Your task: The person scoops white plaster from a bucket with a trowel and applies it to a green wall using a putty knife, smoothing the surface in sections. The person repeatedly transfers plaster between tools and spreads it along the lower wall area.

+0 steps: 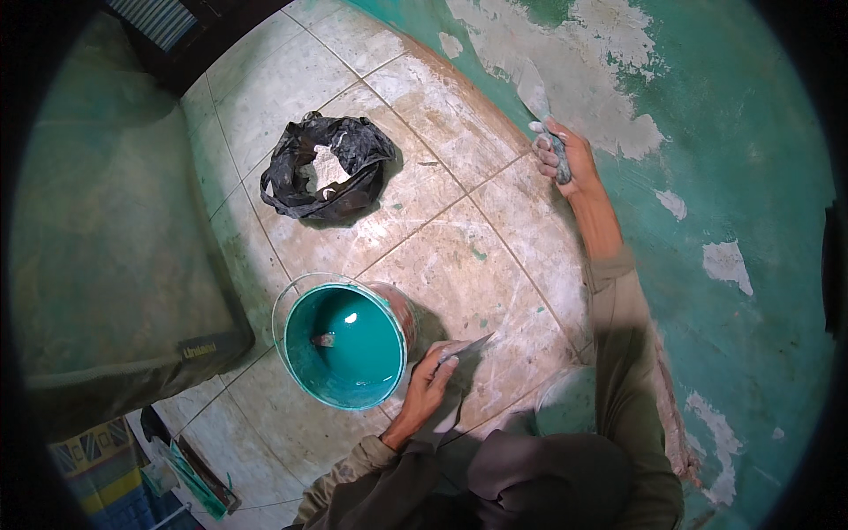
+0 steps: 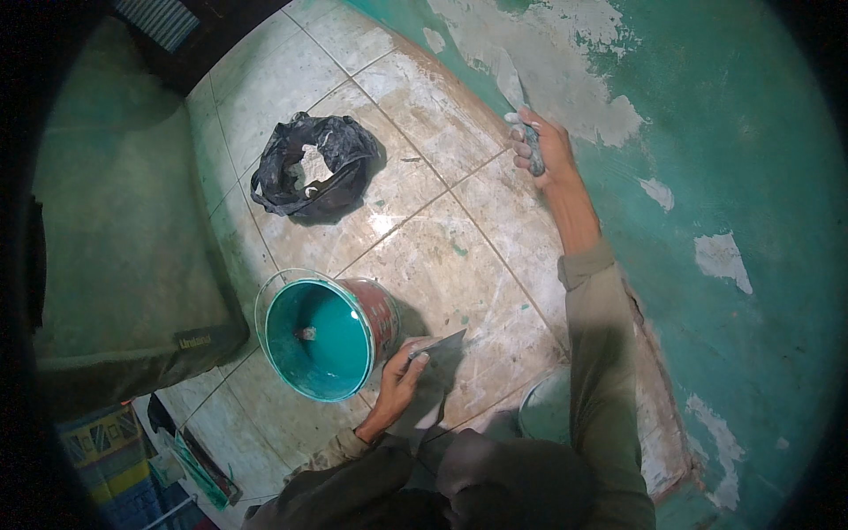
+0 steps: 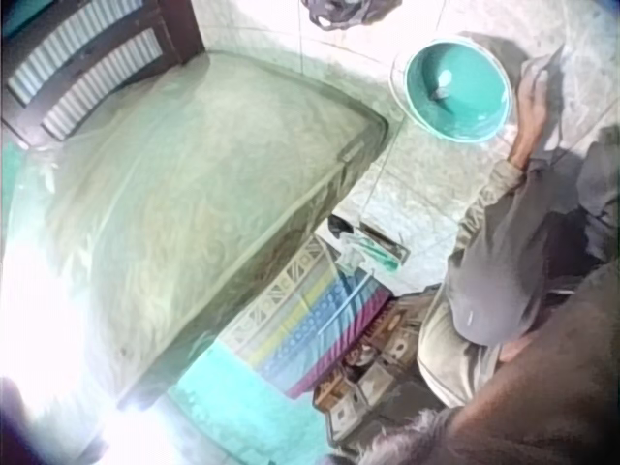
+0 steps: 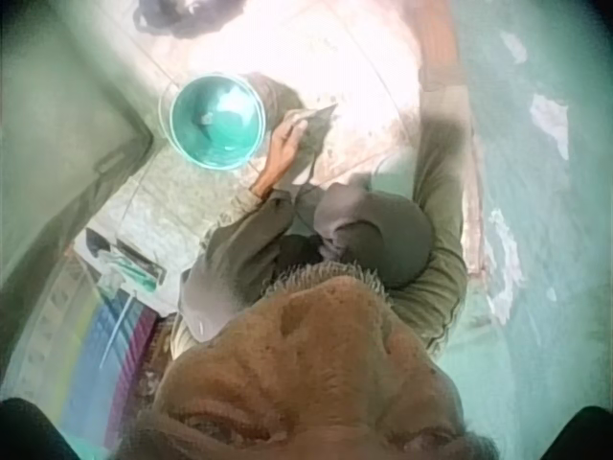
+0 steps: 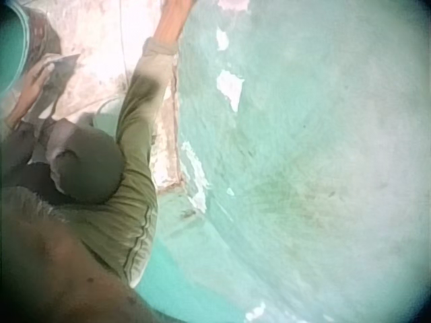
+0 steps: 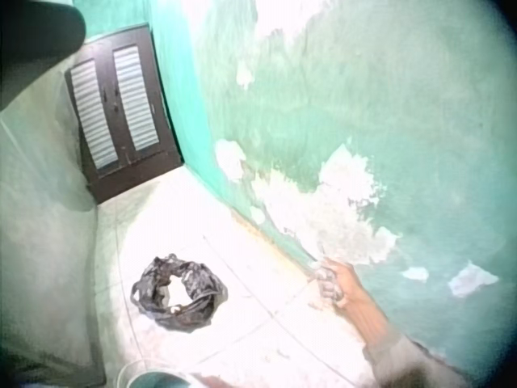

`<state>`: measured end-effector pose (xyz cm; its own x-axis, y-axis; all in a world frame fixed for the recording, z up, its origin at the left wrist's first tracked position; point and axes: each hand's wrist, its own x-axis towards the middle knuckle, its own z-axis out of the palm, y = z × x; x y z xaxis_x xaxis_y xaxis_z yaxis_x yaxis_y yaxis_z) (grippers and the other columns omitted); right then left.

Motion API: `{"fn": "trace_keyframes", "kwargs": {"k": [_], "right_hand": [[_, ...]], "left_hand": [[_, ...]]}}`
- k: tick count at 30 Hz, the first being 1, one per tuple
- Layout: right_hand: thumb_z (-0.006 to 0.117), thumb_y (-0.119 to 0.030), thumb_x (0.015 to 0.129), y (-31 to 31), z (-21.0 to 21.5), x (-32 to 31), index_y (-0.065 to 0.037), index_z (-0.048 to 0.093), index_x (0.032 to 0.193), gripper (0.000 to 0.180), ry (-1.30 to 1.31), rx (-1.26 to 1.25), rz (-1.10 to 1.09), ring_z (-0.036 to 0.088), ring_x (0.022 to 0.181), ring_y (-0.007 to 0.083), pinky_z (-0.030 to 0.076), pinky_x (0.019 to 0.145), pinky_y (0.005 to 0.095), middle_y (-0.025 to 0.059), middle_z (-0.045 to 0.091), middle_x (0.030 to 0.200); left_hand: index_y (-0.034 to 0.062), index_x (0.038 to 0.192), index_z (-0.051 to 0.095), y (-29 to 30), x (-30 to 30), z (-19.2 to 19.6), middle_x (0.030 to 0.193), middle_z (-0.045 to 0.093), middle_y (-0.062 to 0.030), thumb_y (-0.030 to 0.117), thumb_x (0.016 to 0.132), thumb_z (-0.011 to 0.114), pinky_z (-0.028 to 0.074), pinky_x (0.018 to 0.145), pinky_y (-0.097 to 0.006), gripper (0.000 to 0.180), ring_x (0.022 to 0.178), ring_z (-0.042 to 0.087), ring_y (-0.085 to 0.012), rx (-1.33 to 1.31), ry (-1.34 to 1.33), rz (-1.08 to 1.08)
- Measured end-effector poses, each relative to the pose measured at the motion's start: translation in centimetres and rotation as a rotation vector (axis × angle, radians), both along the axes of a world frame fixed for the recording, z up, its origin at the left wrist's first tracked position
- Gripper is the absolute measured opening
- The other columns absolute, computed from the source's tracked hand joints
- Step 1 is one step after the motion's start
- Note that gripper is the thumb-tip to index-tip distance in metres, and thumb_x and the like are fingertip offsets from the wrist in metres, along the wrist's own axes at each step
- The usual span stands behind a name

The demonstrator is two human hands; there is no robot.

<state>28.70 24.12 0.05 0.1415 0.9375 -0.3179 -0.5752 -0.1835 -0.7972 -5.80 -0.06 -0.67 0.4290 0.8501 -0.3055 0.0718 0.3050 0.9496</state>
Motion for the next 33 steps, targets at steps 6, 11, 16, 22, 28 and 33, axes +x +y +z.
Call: {"fn": "trace_keyframes", "kwargs": {"k": [6, 11, 16, 22, 28, 33], "right_hand": [[0.06, -0.029, 0.094, -5.2, 0.2, -1.8, -0.001, 0.059, 0.103, 0.029, 0.059, -0.036, -0.059, 0.043, 0.045, 0.0074, 0.033, 0.037, 0.0224, -0.0004, 0.051, 0.066], [0.056, -0.033, 0.097, -2.5, 1.9, -6.5, -0.001, 0.056, 0.105, 0.032, -0.18, -0.031, 0.009, 0.04, 0.043, 0.0071, 0.032, 0.036, 0.0231, 0.0001, 0.049, 0.067], [0.058, -0.035, 0.095, 3.1, -0.1, -5.5, -0.001, 0.055, 0.101, 0.034, -0.19, -0.026, -0.052, 0.04, 0.045, 0.0084, 0.03, 0.037, 0.0245, 0.0005, 0.048, 0.066], [0.055, -0.033, 0.096, -2.4, -1.0, -4.5, -0.004, 0.055, 0.094, 0.029, -0.159, -0.069, -0.124, 0.042, 0.045, 0.0089, 0.032, 0.038, 0.0241, 0.0006, 0.048, 0.065], [0.059, -0.035, 0.094, -3.7, -0.4, -3.8, -0.004, 0.059, 0.097, 0.031, -0.315, -0.129, -0.041, 0.04, 0.044, 0.0068, 0.03, 0.038, 0.0229, -0.0011, 0.048, 0.064], [0.061, -0.035, 0.093, -2.4, -0.7, -1.5, -0.005, 0.06, 0.092, 0.031, -0.35, -0.162, -0.099, 0.04, 0.044, 0.0061, 0.029, 0.037, 0.0226, -0.0015, 0.048, 0.063]], "left_hand": [[-0.0033, 0.12, 0.058, 0.0, -0.4, -0.3, 0.117, 0.055, -0.0103, 0.008, 0.099, 0.049, 0.037, 0.098, -0.028, 0.026, 0.112, 0.052, -0.0193, -0.056, -0.023, 0.034], [-0.0035, 0.119, 0.059, 0.3, 0.0, -0.3, 0.117, 0.056, -0.0103, 0.008, 0.099, 0.049, 0.037, 0.098, -0.028, 0.026, 0.112, 0.052, -0.0194, -0.049, -0.04, 0.0], [-0.0042, 0.119, 0.059, 0.1, 0.4, -0.6, 0.116, 0.056, -0.0109, 0.007, 0.099, 0.048, 0.038, 0.098, -0.028, 0.025, 0.112, 0.052, -0.0197, -0.027, -0.028, -0.022], [-0.0042, 0.118, 0.059, 0.2, 0.1, -0.1, 0.116, 0.057, -0.0111, 0.006, 0.098, 0.049, 0.038, 0.098, -0.029, 0.025, 0.112, 0.052, -0.0205, -0.055, -0.014, 0.006], [-0.0043, 0.118, 0.059, 0.1, 0.1, -0.9, 0.117, 0.057, -0.0113, 0.006, 0.098, 0.05, 0.038, 0.099, -0.029, 0.024, 0.113, 0.052, -0.0208, -0.05, -0.03, 0.004], [-0.0042, 0.119, 0.059, -0.1, 0.4, -0.9, 0.117, 0.058, -0.0113, 0.006, 0.098, 0.05, 0.038, 0.099, -0.03, 0.025, 0.112, 0.053, -0.021, -0.017, -0.014, -0.009]]}}
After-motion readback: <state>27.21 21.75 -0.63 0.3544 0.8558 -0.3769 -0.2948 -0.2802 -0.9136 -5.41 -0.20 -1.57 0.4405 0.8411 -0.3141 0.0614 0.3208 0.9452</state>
